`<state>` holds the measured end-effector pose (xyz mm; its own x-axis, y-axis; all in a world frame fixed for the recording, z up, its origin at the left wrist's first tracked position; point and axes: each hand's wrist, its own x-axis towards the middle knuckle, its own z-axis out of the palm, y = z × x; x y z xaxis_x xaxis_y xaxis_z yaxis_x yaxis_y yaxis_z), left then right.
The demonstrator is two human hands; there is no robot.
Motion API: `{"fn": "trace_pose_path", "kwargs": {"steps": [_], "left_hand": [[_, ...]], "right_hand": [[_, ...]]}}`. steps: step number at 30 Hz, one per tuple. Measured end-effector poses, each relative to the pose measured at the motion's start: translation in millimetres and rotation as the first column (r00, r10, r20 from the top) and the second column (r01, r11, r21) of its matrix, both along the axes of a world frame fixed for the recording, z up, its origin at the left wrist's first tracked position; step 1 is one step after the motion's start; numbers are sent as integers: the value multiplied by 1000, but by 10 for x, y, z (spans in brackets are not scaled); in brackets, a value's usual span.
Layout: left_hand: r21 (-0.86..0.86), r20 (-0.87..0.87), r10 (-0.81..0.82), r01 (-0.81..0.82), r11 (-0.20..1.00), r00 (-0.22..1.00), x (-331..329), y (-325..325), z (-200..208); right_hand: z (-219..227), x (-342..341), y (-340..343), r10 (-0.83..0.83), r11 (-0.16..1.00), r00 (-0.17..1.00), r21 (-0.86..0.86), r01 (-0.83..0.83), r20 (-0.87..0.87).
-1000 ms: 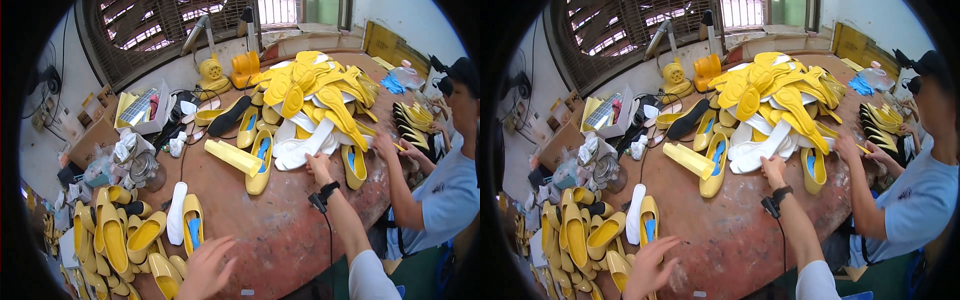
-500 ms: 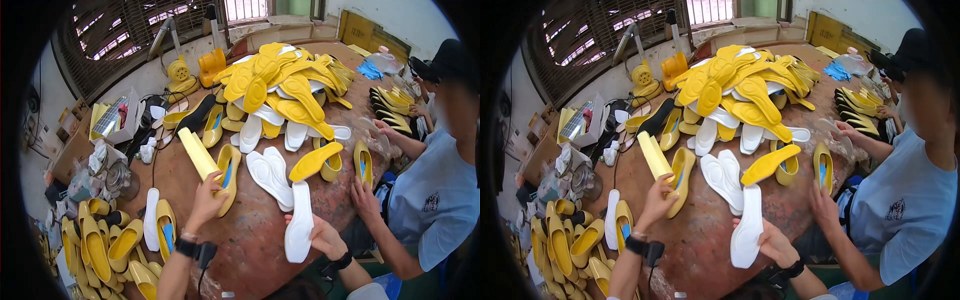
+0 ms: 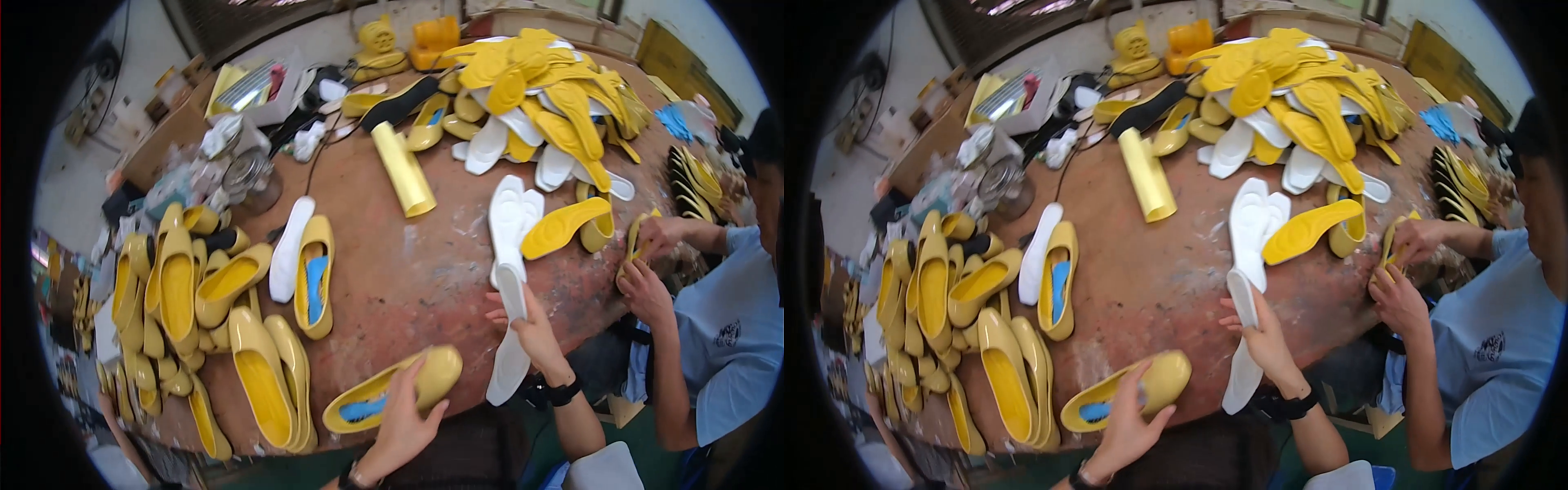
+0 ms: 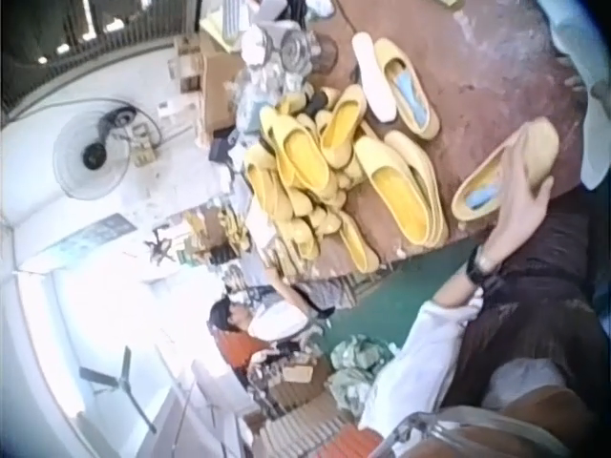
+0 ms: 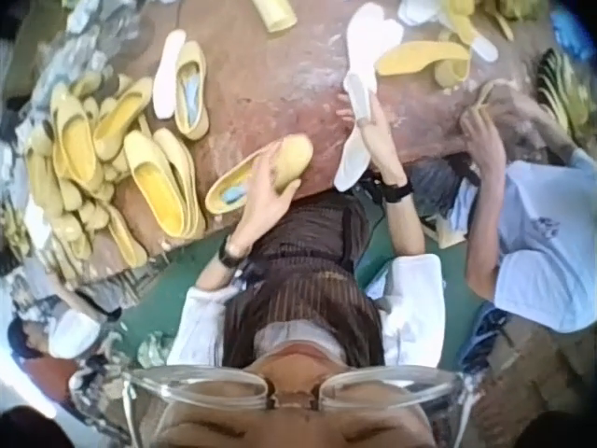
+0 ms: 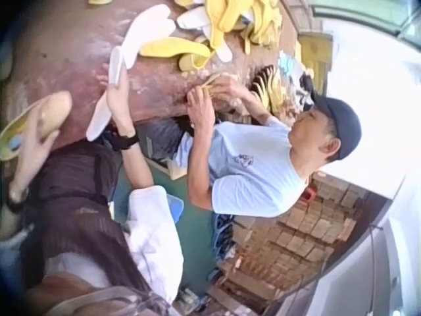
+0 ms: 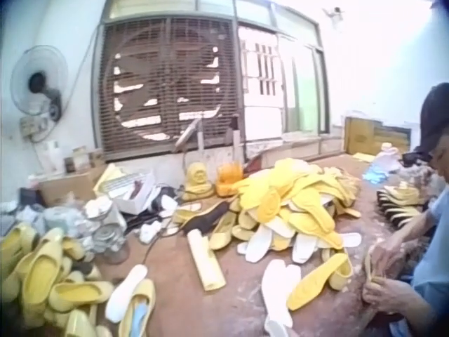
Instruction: Manually inserting insoles and preparing yellow shoes for assembly at a factory workbench.
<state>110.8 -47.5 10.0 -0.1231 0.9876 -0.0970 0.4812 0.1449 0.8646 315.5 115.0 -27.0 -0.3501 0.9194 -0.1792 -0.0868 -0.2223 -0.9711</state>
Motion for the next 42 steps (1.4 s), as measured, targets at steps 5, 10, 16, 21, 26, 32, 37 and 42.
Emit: {"fn": "trace_pose_path", "kwargs": {"steps": [5,10,16,21,26,32,37,42], "left_hand": [[-6,-430,-57,60,998,901,-85,-128,-105],[65,-561,17,24,998,828,-722,-607,-299],[235,-444,122,-17,972,888,-963,-639,-492],[389,-124,242,-177,904,962,-974,-711,-954],[449,-96,298,-225,865,950,-937,-758,-1090],[439,-66,267,-212,873,961,-968,-787,-1061],[472,-29,263,-219,854,964,-995,-809,-1144],[283,113,190,-215,935,975,-1048,-791,-995]], "right_hand": [[338,181,-139,-21,999,962,42,10,274],[577,2,-287,-174,887,877,459,-58,447],[515,-731,-587,80,385,693,619,-685,717],[-121,-1238,-891,299,392,738,627,-673,605],[-337,-1523,-1045,385,463,756,598,-654,530],[-357,-1719,-1185,432,496,716,519,-696,548],[-383,-1731,-1206,411,495,709,513,-701,573],[-369,-1709,-1240,427,447,631,456,-770,647]]}}
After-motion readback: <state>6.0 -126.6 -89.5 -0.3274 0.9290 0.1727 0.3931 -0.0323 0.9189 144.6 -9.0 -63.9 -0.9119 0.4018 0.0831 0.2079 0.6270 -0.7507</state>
